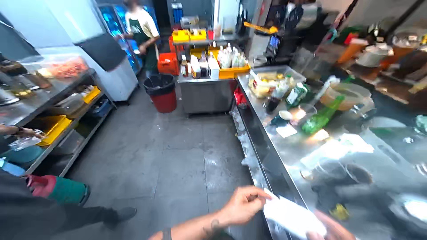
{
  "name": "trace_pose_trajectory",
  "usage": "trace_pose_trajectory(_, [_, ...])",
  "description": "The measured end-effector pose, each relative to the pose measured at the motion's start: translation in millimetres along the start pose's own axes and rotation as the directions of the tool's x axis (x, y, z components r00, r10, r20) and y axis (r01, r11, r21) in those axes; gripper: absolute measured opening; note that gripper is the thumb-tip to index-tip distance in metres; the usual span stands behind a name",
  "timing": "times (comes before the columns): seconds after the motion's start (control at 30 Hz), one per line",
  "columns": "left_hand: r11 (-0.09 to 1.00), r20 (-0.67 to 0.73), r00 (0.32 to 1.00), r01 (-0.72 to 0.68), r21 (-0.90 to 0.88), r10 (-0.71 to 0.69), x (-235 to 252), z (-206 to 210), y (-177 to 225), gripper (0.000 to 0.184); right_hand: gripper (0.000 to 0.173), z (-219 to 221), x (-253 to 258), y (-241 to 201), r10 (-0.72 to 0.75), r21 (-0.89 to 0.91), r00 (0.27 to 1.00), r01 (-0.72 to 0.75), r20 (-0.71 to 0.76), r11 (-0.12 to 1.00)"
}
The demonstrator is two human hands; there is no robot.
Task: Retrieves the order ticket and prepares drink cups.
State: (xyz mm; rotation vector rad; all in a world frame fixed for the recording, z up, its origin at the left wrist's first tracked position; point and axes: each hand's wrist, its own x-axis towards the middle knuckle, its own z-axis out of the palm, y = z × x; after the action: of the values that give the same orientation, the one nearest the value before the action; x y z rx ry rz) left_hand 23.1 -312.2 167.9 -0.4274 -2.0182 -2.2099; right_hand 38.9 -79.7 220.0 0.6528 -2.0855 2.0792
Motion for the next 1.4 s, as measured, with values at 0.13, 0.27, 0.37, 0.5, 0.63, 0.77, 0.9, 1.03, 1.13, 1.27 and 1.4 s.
trace_pose_trajectory(0.13, [0.993, 0.008, 0.997, 0.079, -0.087, -0.079, -0.1, 4.6, 19.1, 0.028, 0.036, 14.9, 3.9, -3.7, 0.087, -0.065, 0.987, -0.097, -0.137, 0.993])
trace_pose_trajectory(0.27, [0.947, 0.079, 0.980, 0.199, -0.252, -0.185, -4.2, 4.4, 7.0, 0.035, 0.040, 10.2, -1.6, -6.7, 0.200, -0.008, 0.965, -0.204, -0.171, 0.979])
trace_pose_trajectory(0.37, [0.971, 0.060, 0.979, 0.202, -0.131, -0.196, -4.2, 8.5, 3.7, 0.037, 0.041, 7.1, -5.2, -6.8, 0.197, 0.044, 0.965, -0.192, -0.176, 0.980])
trace_pose_trajectory(0.5, [0.975, 0.139, 0.966, 0.207, 0.076, -0.216, -2.4, 16.2, 2.9, 0.049, 0.040, 1.1, -8.8, -7.8, 0.183, 0.033, 0.962, -0.181, -0.205, 0.983])
trace_pose_trajectory(0.63, [0.984, 0.161, 0.973, 0.154, 0.085, -0.167, 2.3, 20.3, 6.8, 0.053, 0.043, -4.1, -11.3, -7.5, 0.191, 0.020, 0.959, -0.191, -0.210, 0.981])
trace_pose_trajectory(0.77, [0.995, 0.118, 0.989, 0.076, 0.061, -0.083, 10.1, 20.1, 14.2, 0.035, 0.045, -4.9, -11.7, -5.6, 0.206, 0.035, 0.957, -0.203, -0.203, 0.978])
trace_pose_trajectory(0.9, [0.997, 0.069, 0.995, 0.072, 0.001, -0.072, 10.7, 26.6, 22.2, 0.022, 0.046, -3.8, -9.3, -3.9, 0.215, 0.005, 0.956, -0.218, -0.201, 0.976])
trace_pose_trajectory(1.03, [0.993, 0.054, 0.994, 0.101, -0.055, -0.098, 8.3, 29.5, 21.8, 0.024, 0.047, -2.9, -8.3, -2.9, 0.237, 0.001, 0.952, -0.241, -0.194, 0.971])
trace_pose_trajectory(1.13, [0.989, 0.048, 0.993, 0.112, -0.101, -0.108, 7.0, 32.3, 21.5, 0.027, 0.048, -2.1, -8.3, -2.5, 0.254, -0.017, 0.944, -0.263, -0.210, 0.965])
trace_pose_trajectory(1.27, [0.992, 0.024, 0.997, 0.077, -0.104, -0.075, 5.3, 36.3, 22.5, 0.031, 0.054, -1.3, -8.5, -1.2, 0.289, -0.058, 0.930, -0.309, -0.229, 0.949])
trace_pose_trajectory(1.4, [0.989, 0.019, 0.998, 0.064, -0.131, -0.062, 4.0, 41.2, 23.7, 0.043, 0.060, -2.5, -10.7, -2.7, 0.341, -0.062, 0.913, -0.363, -0.225, 0.930])
